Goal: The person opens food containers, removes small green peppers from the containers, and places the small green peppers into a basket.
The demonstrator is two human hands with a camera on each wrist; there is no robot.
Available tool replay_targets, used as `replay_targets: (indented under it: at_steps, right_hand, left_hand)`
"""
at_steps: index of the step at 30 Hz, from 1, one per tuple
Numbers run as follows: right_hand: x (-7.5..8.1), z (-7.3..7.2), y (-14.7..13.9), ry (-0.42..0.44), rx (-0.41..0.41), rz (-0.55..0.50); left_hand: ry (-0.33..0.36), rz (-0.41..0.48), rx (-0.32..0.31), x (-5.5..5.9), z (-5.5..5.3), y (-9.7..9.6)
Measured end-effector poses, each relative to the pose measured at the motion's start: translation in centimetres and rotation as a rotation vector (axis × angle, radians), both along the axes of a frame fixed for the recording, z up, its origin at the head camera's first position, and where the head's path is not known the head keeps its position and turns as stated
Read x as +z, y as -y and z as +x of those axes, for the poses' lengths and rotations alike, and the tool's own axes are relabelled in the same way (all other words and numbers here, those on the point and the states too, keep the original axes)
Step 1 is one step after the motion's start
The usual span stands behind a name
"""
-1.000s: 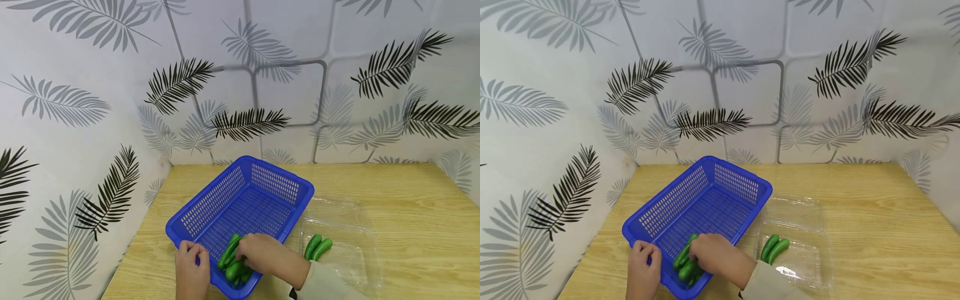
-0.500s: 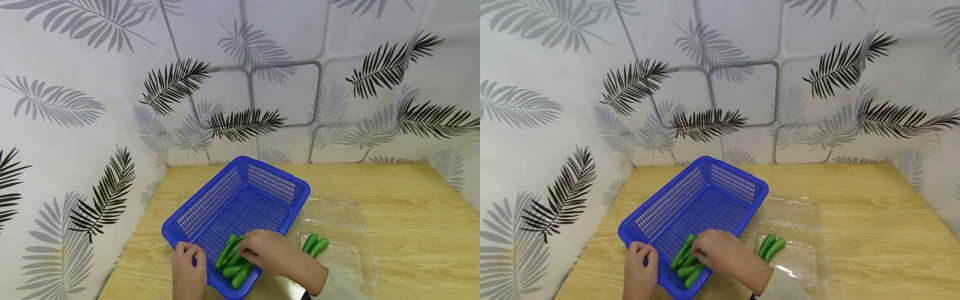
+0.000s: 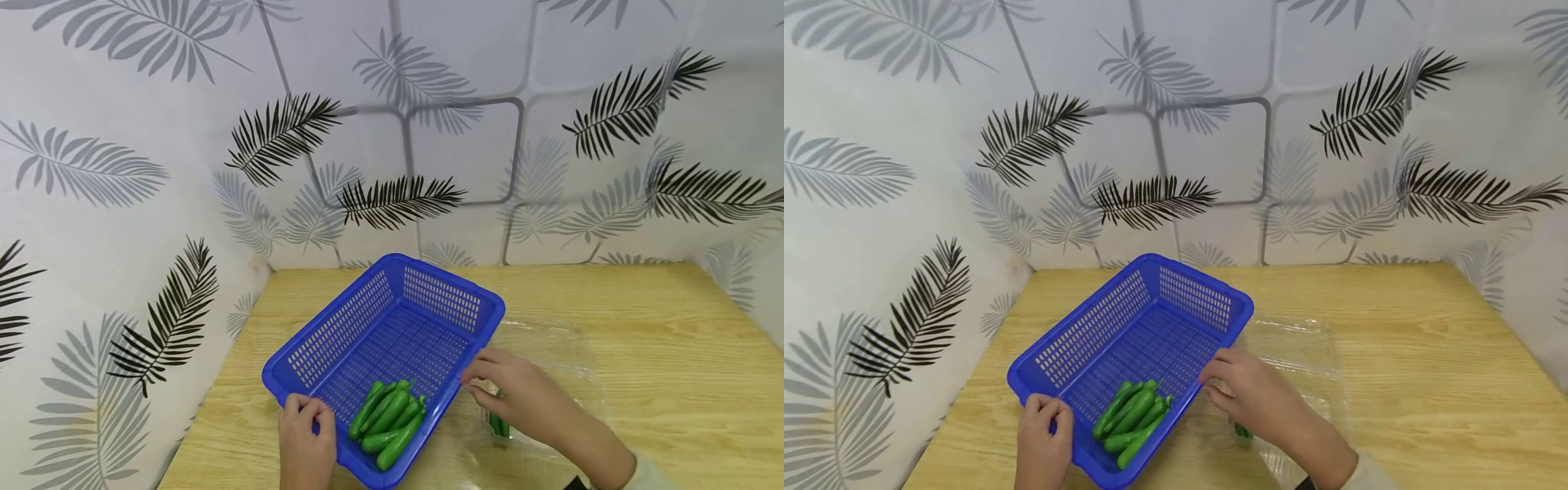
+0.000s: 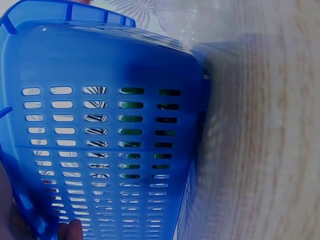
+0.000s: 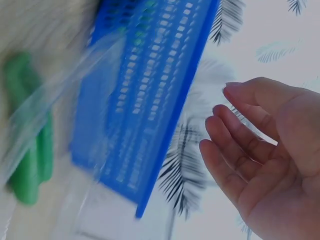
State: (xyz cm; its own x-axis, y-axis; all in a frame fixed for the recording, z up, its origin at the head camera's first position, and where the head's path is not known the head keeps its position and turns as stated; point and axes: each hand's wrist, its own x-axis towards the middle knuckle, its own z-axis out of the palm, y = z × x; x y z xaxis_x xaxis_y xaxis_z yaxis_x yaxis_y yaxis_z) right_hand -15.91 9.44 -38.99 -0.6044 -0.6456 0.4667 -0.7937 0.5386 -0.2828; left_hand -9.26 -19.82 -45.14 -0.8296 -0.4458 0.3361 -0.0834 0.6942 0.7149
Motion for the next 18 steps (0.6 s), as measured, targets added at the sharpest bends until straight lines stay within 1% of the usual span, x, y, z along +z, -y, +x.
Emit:
replay_targets:
  at_steps: [2,4,8,13,17,18]
  right_hand:
    - [-0.4,-0.1,-1.0,0.0,-0.03,0.009]
    - [-0.9,-0.2,-2.1,0.023,-0.059,0.025]
    - [-2.1,-0.2,-4.4,0.102,-0.11,0.071]
    - [-3.9,-0.3,-7.0,0.168,-0.141,0.135]
    - [-5.1,-0.5,-8.2,0.206,-0.172,0.194]
    - [-5.3,-0.5,-8.4,0.202,-0.182,0.203]
  left_hand:
    - [-0.01,-0.004,0.002,-0.1,0.0,0.0]
    - [-0.018,-0.011,0.004,-0.2,0.0,0.1]
    - [-0.01,-0.012,0.002,-0.2,0.0,0.1]
    - [0.025,0.004,0.007,-0.2,-0.1,0.0]
    - [0.018,0.003,0.009,-0.2,-0.2,0.1]
    - [0.013,0.001,0.009,-0.2,-0.2,0.1]
